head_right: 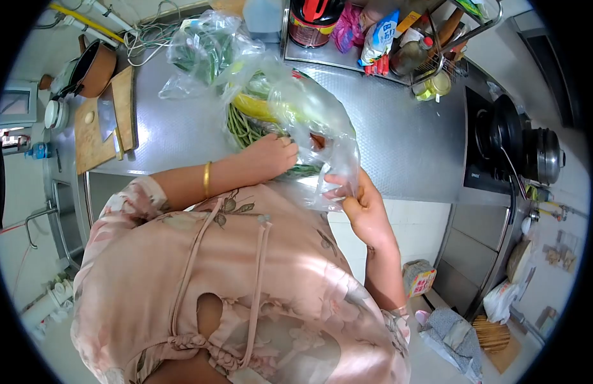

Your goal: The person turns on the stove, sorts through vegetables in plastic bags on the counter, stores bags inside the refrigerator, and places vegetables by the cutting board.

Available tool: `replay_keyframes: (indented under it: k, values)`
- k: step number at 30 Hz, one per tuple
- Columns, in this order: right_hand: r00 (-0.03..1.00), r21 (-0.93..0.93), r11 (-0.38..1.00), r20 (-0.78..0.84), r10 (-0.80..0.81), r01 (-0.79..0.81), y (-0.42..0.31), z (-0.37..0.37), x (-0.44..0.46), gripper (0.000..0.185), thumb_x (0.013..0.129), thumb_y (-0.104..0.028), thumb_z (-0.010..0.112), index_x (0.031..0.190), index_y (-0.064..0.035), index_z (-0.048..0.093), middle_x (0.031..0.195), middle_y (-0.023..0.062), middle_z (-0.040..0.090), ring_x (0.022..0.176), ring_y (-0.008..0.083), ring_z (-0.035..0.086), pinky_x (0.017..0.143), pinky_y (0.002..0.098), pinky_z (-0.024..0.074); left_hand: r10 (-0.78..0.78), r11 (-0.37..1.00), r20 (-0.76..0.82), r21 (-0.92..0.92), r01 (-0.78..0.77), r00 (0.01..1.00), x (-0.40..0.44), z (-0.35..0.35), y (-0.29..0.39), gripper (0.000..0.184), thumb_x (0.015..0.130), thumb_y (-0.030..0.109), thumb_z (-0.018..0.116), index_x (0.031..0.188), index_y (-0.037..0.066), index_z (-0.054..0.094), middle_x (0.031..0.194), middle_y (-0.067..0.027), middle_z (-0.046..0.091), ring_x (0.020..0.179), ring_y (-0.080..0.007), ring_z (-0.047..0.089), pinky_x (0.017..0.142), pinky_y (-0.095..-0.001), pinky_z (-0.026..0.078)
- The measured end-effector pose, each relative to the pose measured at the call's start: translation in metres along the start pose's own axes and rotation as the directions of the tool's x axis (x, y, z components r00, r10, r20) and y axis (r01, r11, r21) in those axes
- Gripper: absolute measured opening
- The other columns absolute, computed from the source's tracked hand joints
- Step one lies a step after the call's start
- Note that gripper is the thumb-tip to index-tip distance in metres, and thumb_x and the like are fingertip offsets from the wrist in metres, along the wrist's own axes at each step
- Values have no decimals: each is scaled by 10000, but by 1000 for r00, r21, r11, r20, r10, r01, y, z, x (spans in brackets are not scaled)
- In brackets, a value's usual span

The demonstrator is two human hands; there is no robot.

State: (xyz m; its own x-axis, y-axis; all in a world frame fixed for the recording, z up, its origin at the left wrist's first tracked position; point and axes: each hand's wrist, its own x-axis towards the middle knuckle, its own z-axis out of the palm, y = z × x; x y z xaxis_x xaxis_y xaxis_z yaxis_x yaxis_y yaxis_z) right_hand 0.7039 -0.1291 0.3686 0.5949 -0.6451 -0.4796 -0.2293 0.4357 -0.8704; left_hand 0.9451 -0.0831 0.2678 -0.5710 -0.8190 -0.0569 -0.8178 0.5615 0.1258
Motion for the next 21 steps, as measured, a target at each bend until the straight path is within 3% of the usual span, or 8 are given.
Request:
replay_keyframes:
  k: [4,7,10,13,16,19,21]
  values:
    - [999,94,995,-30,-28,31,6,9,-1,689,726,88,339,1402,-14,244,1128,152,573,916,192,555,863,337,449,-55,990,-197,120,80,979,12,5,2,409,616,231,689,963,58,559,953,-61,561,893,-203,543,776,-355,385]
    - [997,78,997,-80,11,-4,6,21,-2,690,718,93,329,1397,-3,248,1119,158,575,905,189,558,864,338,451,-7,991,-187,132,32,982,20,14,4,451,588,246,723,965,53,568,958,-51,569,911,-188,542,784,-342,382]
    - [993,94,993,-98,-65,74,13,16,2,697,720,93,335,1404,-6,240,1107,160,579,905,184,556,858,326,450,58,996,-35,72,-56,998,25,9,1,469,580,204,731,992,45,572,948,-84,596,903,-224,573,775,-358,415]
    - [990,69,993,-113,-85,93,12,14,1,733,719,126,328,1422,-66,244,1110,146,574,882,165,562,817,297,459,-86,974,232,-187,131,969,42,12,1,422,597,141,692,989,38,574,894,-127,622,844,-276,610,733,-388,457]
    - [971,-30,992,-203,-128,124,15,8,-12,782,718,140,346,1445,-118,212,1059,137,587,834,159,555,780,287,461,-73,959,281,-245,145,957,44,-3,-4,407,599,133,669,978,23,572,840,-155,629,788,-316,625,700,-416,478]
    - [951,-193,975,-264,-159,110,14,8,-20,796,721,155,361,1447,-143,225,1021,118,592,789,145,540,767,277,460,-114,933,90,-331,137,989,38,-22,-14,444,597,158,665,1013,38,565,819,-162,627,800,-334,617,708,-421,480]
    - [942,-328,936,-257,-218,127,13,8,-21,772,729,153,369,1436,-138,259,1002,107,590,772,134,527,760,267,458,-239,890,165,-358,284,957,39,-71,-23,478,595,174,663,1044,54,555,834,-167,624,815,-348,608,710,-425,481]
